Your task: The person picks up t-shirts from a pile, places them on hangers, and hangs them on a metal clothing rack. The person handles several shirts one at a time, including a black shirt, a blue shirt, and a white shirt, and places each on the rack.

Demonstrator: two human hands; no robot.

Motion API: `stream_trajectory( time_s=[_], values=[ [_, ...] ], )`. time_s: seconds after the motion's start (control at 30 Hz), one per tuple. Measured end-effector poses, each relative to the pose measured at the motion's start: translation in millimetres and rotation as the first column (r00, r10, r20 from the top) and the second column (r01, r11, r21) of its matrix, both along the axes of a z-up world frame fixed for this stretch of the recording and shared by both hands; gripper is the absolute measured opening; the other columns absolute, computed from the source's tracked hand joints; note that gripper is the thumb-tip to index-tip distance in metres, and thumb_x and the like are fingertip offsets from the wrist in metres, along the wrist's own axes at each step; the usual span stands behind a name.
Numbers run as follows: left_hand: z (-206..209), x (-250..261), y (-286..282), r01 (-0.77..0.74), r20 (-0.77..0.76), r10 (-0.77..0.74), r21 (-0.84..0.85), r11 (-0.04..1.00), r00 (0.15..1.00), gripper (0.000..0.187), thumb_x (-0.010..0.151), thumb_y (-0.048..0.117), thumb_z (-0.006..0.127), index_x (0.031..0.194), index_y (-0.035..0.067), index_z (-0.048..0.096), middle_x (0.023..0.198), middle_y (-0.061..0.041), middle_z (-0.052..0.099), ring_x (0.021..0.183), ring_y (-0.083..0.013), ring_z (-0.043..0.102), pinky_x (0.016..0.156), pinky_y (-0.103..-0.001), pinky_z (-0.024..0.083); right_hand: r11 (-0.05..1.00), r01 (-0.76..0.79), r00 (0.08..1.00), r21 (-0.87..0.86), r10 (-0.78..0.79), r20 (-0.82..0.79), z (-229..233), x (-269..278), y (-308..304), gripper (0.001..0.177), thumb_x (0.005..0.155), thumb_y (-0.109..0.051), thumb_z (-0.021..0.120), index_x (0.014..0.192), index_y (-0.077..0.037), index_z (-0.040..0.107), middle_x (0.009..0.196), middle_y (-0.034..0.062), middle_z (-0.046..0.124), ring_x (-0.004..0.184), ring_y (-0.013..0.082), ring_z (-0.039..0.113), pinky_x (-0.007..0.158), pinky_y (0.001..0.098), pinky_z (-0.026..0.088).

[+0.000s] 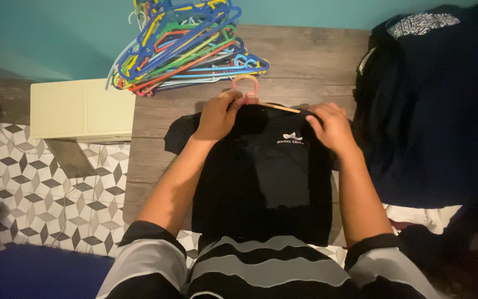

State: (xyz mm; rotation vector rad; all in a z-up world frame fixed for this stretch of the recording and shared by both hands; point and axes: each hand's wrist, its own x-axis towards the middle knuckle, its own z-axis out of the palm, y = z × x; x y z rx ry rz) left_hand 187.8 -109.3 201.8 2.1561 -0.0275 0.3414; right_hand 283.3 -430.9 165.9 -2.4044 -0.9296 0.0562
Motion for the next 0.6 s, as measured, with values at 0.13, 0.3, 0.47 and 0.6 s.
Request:
stream_trajectory(
  time_s=[0.13, 0.3, 0.47, 0.6],
  values=[
    [6, -2, -9, -0.005, -0.045, 0.009, 0.091, 0.996, 0.999, 0.021, 0.104, 0.023, 0.06, 0.106, 0.004, 0.069, 0.1, -0.019, 0.071, 0.088, -0.0423, 0.068, 0.073, -0.048, 0.052, 0.982, -0.028, 0.988, 0.185, -0.002, 0.157, 4, -10, 6, 0.02, 0.088, -0.014, 0.081, 0.098, -0.003, 0.067, 0.122, 0.009, 0.073, 0.117, 0.0338, 0.065, 0.098, 0.0436, 0.047],
    [14, -3, -25, -0.045, 0.045, 0.04, 0.098, 0.994, 0.998, 0.02, 0.104, 0.022, 0.059, 0.104, 0.004, 0.069, 0.1, -0.018, 0.071, 0.09, -0.0424, 0.068, 0.074, -0.048, 0.053, 0.953, -0.084, 0.98, 0.292, 0.026, 0.198, 26, -30, 19, 0.021, 0.084, -0.009, 0.081, 0.092, -0.002, 0.064, 0.118, 0.0125, 0.072, 0.114, 0.0347, 0.065, 0.098, 0.0438, 0.049],
    [26, -6, -31, -0.056, 0.027, 0.054, 0.041, 0.998, 0.998, 0.019, 0.104, 0.022, 0.061, 0.102, 0.005, 0.068, 0.095, -0.017, 0.071, 0.087, -0.0401, 0.069, 0.072, -0.046, 0.053, 0.906, -0.108, 0.994, 0.41, 0.091, 0.061, 45, -33, 12, 0.018, 0.091, -0.003, 0.072, 0.108, -0.001, 0.067, 0.122, 0.0164, 0.07, 0.112, 0.0371, 0.069, 0.098, 0.0419, 0.054],
    [34, -11, -35, -0.044, 0.051, 0.044, -0.011, 0.999, 0.998, 0.019, 0.105, 0.021, 0.06, 0.101, 0.005, 0.067, 0.094, -0.017, 0.07, 0.084, -0.0402, 0.068, 0.071, -0.045, 0.051, 0.944, -0.063, 0.998, 0.325, 0.051, 0.046, 50, -25, -1, 0.02, 0.096, -0.003, 0.07, 0.115, 0.002, 0.069, 0.112, 0.0177, 0.072, 0.102, 0.038, 0.07, 0.09, 0.0404, 0.056]
  ],
)
